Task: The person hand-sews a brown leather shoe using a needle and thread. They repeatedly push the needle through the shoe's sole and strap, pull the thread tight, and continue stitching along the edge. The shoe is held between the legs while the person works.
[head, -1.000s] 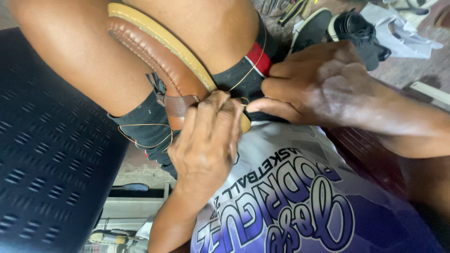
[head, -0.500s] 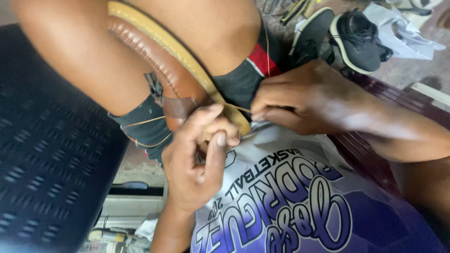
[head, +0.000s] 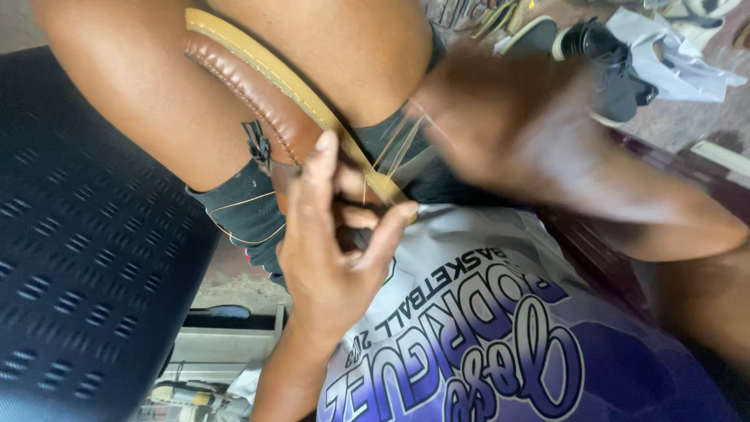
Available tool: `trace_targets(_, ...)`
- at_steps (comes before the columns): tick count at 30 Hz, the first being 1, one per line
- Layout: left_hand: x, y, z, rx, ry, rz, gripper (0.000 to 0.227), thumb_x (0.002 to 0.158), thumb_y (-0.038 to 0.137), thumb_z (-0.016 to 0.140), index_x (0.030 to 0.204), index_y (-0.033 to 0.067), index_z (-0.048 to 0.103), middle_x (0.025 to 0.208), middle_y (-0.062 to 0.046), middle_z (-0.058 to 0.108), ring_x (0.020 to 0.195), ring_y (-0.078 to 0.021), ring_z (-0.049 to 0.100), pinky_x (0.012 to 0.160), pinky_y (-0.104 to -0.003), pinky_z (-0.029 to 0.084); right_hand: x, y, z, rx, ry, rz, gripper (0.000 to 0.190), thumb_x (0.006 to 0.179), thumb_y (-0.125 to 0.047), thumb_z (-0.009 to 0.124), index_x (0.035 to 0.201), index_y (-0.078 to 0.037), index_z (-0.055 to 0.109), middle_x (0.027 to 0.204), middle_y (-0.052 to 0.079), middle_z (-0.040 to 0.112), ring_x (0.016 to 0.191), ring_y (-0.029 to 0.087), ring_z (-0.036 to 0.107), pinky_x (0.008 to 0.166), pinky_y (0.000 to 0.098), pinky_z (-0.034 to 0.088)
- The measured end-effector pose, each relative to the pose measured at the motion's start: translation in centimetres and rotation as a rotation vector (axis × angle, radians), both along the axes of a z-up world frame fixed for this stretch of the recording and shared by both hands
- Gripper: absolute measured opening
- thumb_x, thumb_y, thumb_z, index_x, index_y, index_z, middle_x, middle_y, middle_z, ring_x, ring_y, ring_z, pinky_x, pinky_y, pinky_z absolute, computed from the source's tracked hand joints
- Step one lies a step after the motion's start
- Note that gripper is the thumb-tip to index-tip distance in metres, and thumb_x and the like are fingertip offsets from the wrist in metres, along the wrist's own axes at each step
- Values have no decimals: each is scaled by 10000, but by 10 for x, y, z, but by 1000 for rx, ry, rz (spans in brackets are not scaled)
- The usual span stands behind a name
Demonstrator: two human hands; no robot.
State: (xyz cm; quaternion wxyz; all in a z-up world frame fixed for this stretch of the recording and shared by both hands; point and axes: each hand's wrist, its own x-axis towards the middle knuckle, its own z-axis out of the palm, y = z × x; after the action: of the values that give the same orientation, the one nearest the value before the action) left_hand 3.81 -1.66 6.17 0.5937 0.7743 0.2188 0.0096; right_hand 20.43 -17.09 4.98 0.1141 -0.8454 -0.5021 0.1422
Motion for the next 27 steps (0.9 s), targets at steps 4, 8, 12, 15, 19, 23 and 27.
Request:
trace_targets(4,-2,-1,-3,-479,70,238,625,1004,-75,731,1564,-22,457,985,-121,757,777,-77,744,767,-270,656,24,-11,15,-11,-100,-40,160,930,-188,748,1060,-112,693,836,70,657,694,228,661,551,358,514)
trace_targets(8,4,-3,-2,-372,171,217,616,950,-76,681,1511,-5,438,1150,-110,769,777,-70,732,697,-229,629,24,-22,22,47,-65,-42,198,941,-209,763,1096,-104,698,861,74,652,725,233,656,597,366,513)
trace_targets(12,11,-2,2,122,30,-96,667,953,14,812,1519,20,458,1001,-108,657,721,-97,639,618,-205,536,25,-35,23,88,-49,-76,236,952,-230,779,1131,-96,704,887,77,647,757,239,652,642,374,513)
trace_targets(15,10,-3,2,188,-31,-102,732,903,72,870,1477,4,421,988,-109,620,679,-119,562,604,-227,497,27,-40,25,126,-20,-119,264,960,-245,790,1158,-91,708,906,79,643,780,243,648,677,380,512)
trace_targets(19,7,-3,-4,184,8,-72,831,896,115,919,1519,-24,386,899,-27,590,672,-80,565,612,-231,494,14,-22,23,177,223,-156,303,971,-266,806,1193,-83,714,931,83,638,811,248,644,723,389,512)
trace_targets(23,-3,-3,-7,172,4,-93,874,898,99,900,1563,-6,344,969,-54,593,679,-94,579,612,-219,509,-20,7,7,281,543,-11,389,857,-393,834,1111,-120,725,996,67,658,814,225,677,668,362,546)
trace_targets(27,-4,-3,-10,267,-80,-102,896,881,80,874,1575,19,310,1042,-94,599,720,-135,580,651,-242,514,-22,18,-2,258,568,64,238,873,-303,823,1001,-130,720,948,51,656,807,235,687,667,379,549)
